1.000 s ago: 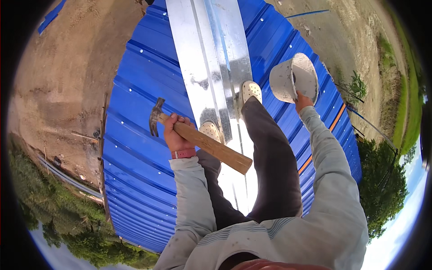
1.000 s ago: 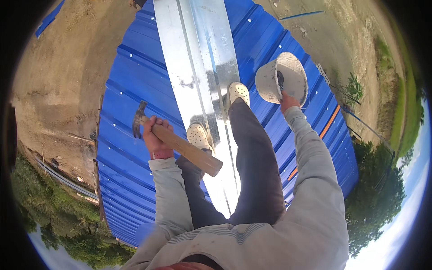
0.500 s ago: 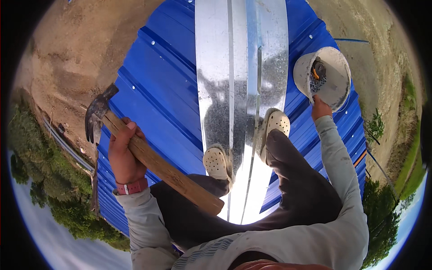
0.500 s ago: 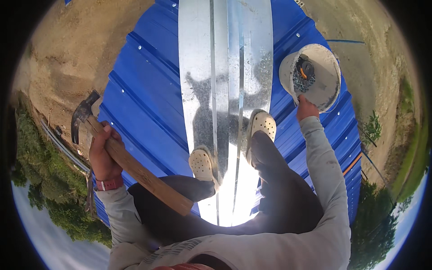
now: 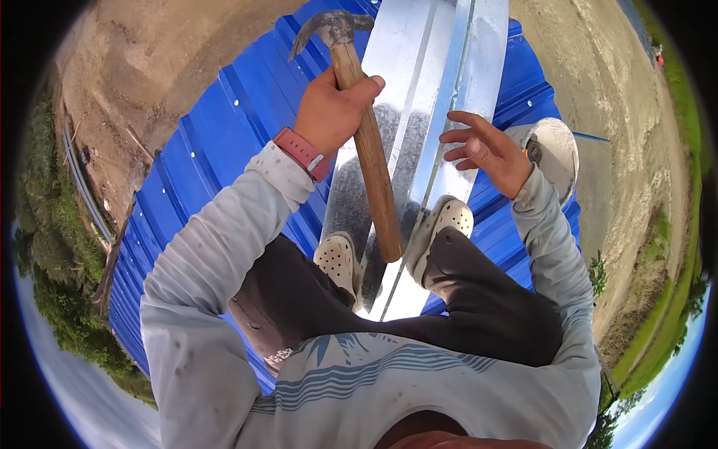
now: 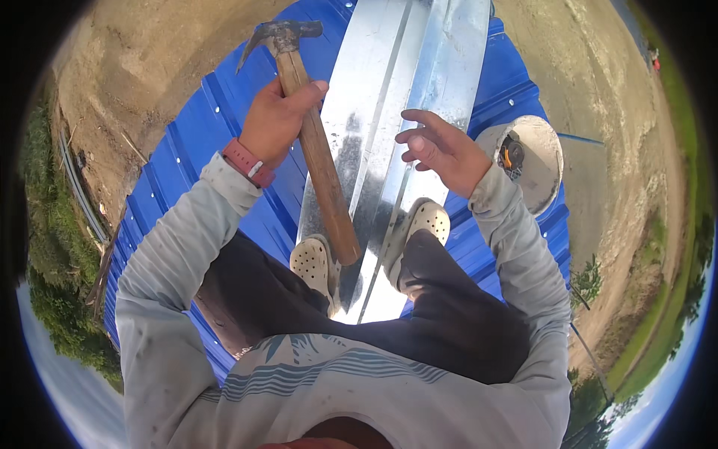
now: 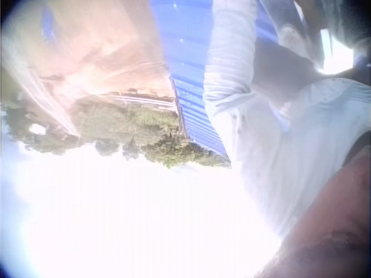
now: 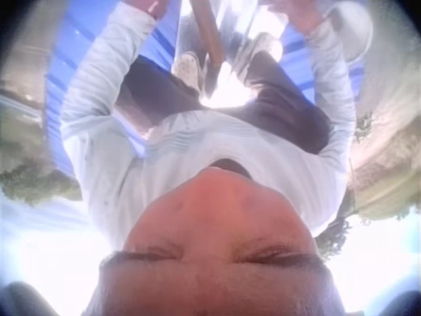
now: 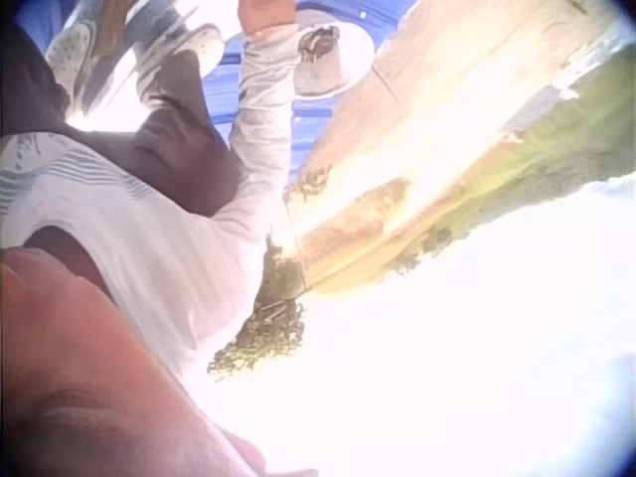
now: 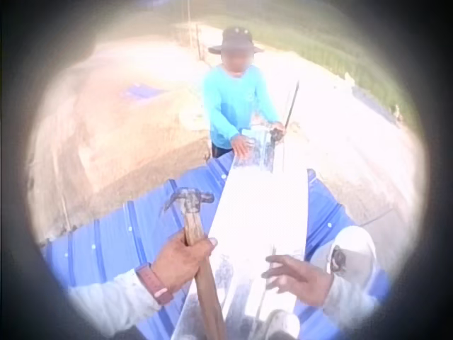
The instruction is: The person hammers nails into a silver metal sheet to secure it onto a blue corrugated roof. They repeatedly pick nails from a bucket, position them, and strike them with a hammer while standing on the roof.
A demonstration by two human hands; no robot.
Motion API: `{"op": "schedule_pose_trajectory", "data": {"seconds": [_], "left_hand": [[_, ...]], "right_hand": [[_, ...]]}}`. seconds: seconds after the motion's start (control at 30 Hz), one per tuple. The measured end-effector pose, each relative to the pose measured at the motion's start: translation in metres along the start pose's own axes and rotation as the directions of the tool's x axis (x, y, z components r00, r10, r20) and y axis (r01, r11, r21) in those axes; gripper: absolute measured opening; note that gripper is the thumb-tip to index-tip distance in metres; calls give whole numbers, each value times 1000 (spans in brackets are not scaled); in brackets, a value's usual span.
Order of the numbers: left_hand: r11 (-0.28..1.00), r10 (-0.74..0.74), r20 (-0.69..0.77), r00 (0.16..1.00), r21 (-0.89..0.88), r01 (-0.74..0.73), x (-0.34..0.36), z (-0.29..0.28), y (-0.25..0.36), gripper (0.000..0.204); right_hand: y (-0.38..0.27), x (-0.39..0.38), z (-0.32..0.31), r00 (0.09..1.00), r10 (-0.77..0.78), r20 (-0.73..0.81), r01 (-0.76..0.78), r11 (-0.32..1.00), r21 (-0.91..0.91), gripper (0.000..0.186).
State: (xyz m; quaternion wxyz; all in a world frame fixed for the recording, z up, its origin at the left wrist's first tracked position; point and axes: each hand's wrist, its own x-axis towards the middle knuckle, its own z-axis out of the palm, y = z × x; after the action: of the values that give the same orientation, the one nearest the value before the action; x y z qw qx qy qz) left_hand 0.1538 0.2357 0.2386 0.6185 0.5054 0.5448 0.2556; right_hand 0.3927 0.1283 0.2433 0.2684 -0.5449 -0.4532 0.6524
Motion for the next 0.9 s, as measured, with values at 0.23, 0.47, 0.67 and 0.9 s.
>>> {"op": "schedule_pose_trajectory", "data": {"seconds": [0.23,0.47,0.67,0.9], "left_hand": [[974,138,398,907,114,-198,36,31,-3,59],[922,-213,-52,976,-340,184,44,-31,-105,36],[774,-483,-259,836,-572,270,21,-13,-208,19],[796,-370,-338,865,-595,108,-4,39,-233,15]], "right_hand": [[1,64,38,988,-42,-146,85,951,297,53],[51,36,-13,949,-12,-316,51,992,113,38],[76,34,4,968,39,-246,-28,998,48,35],[105,22,13,962,190,-198,-186,982,38,37]]}}
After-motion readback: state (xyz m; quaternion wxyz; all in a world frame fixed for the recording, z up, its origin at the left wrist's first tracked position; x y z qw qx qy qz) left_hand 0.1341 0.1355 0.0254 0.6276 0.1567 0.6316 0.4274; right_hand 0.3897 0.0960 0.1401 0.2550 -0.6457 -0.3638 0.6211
